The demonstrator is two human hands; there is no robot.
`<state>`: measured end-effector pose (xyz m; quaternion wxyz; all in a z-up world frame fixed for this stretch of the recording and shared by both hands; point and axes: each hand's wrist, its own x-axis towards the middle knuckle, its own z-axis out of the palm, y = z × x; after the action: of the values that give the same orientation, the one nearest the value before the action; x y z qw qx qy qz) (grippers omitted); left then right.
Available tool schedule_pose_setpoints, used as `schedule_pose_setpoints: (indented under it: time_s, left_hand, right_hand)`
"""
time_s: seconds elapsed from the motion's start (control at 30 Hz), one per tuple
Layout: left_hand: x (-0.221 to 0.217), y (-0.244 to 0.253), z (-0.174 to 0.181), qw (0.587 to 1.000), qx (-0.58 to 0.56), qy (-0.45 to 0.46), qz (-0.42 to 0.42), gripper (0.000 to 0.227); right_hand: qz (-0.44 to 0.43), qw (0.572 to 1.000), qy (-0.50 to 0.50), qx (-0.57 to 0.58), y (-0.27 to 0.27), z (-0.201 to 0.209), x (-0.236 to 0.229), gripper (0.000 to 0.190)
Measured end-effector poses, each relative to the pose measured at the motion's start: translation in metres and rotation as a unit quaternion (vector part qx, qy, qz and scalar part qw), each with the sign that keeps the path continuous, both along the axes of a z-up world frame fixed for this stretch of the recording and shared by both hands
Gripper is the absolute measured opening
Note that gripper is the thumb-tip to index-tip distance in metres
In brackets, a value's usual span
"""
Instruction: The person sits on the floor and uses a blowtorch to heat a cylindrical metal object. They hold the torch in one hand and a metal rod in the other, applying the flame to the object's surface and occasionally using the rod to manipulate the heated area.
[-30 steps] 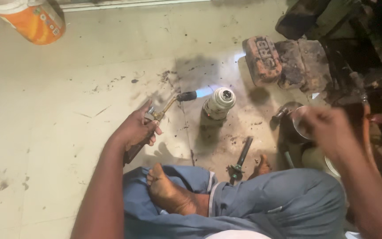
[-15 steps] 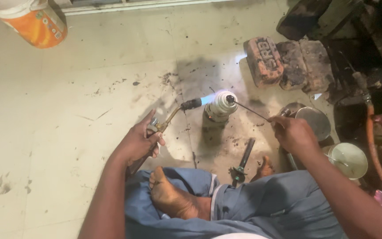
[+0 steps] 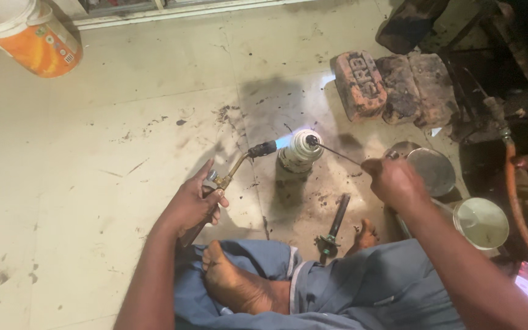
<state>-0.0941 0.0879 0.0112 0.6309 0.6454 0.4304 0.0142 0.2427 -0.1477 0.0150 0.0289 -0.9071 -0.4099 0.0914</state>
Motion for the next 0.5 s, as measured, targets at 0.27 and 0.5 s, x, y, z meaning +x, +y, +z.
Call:
schedule_pose_setpoints:
  time_s: [0.27, 0.5]
  left_hand:
    - [0.007, 0.002, 0.001, 1.0, -0.006, 0.011, 0.008, 0.082]
    - [0.001, 0.0, 0.003, 1.0, 0.015, 0.016, 0.004, 0.082]
  right_hand:
    - [0.032, 0.991, -0.027, -0.124, 0.053, 0.03, -0.005, 0.032]
    - [0.045, 0.991, 0.075, -0.104, 0.04, -0.001, 0.031, 0.037]
